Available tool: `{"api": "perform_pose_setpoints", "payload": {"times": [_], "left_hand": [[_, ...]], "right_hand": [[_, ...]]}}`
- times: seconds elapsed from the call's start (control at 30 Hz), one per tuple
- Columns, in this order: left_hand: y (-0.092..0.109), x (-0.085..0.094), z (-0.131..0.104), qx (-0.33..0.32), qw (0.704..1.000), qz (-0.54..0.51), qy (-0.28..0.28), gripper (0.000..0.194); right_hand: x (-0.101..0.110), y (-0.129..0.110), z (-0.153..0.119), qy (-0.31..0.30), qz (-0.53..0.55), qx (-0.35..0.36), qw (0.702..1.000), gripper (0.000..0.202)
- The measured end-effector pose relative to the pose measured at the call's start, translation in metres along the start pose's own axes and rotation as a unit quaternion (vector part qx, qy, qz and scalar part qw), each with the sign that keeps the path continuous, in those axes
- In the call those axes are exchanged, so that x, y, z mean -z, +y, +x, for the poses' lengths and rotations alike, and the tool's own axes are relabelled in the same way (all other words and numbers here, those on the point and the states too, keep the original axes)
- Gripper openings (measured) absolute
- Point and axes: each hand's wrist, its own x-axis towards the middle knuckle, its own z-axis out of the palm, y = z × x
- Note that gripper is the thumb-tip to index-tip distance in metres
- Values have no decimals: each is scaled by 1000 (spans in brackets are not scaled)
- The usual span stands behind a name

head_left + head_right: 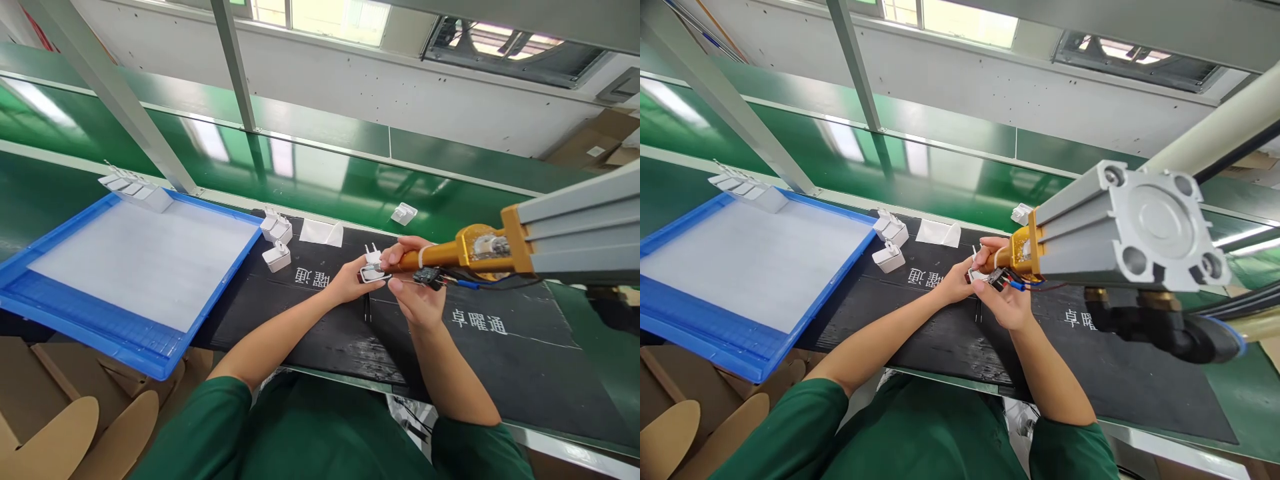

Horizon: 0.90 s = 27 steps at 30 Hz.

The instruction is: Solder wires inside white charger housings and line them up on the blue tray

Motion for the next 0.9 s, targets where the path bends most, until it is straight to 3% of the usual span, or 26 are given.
{"api": "perform_pose_setpoints", "payload": {"times": [0.23, 0.47, 0.7, 0.9], "left_hand": [[3, -4, 0, 21, 999, -6, 40, 55], [1, -3, 0, 30, 999, -12, 31, 56], [4, 27, 10, 117, 984, 71, 115, 39], [17, 44, 13, 127, 986, 12, 105, 38]], "right_hand": [[-6, -1, 8, 39, 17, -16, 999, 45], [2, 5, 1, 7, 9, -6, 1000, 53], [7, 2, 23, 24, 33, 15, 999, 46], [34, 19, 39, 45, 9, 5, 999, 40]]}}
